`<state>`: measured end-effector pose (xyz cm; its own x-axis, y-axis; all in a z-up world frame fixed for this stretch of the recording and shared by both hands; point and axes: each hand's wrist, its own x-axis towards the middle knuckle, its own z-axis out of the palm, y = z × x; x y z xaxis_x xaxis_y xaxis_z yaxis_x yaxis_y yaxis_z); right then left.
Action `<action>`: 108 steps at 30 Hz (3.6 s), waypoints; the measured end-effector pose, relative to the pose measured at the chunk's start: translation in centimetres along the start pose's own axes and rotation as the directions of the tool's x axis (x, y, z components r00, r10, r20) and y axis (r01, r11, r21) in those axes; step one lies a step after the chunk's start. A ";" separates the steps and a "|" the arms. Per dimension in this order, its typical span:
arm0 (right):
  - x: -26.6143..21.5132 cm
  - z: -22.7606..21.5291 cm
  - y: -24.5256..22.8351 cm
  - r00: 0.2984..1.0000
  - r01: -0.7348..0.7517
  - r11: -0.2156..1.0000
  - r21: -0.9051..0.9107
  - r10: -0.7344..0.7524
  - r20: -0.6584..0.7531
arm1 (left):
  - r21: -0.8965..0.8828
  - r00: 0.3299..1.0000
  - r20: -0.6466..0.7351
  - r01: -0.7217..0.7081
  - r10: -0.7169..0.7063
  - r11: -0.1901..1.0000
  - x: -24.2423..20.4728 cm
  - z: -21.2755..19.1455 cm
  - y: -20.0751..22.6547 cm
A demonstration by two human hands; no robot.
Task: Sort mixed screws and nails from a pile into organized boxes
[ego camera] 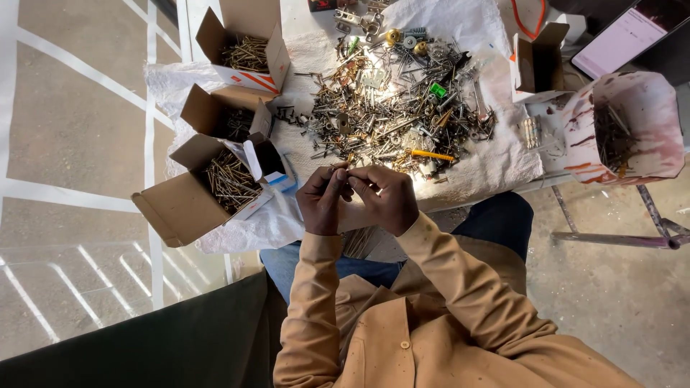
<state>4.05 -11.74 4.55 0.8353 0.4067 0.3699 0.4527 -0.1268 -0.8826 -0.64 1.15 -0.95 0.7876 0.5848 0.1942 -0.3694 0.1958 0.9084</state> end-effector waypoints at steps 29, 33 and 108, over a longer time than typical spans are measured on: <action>-3.1 -25.6 3.5 0.864 -0.202 0.634 -0.747 -0.245 -0.441 | 0.261 0.979 0.180 -0.146 0.100 0.954 -0.6 1.2 1.8; -4.7 -32.5 10.8 0.859 -0.310 0.298 -0.903 -0.318 -0.400 | 0.280 0.979 0.185 -0.139 0.089 0.950 -0.5 0.8 1.7; 4.3 -6.3 6.5 0.964 -0.156 0.988 -0.020 0.156 0.216 | -0.115 0.999 -0.044 0.004 -0.009 0.993 -0.1 0.3 -0.2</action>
<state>12.58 -16.51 2.27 0.8083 0.5678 0.1559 0.3235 -0.2069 -0.9233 -0.49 0.80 -1.07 0.7684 0.6172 0.1691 -0.4202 0.2874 0.8607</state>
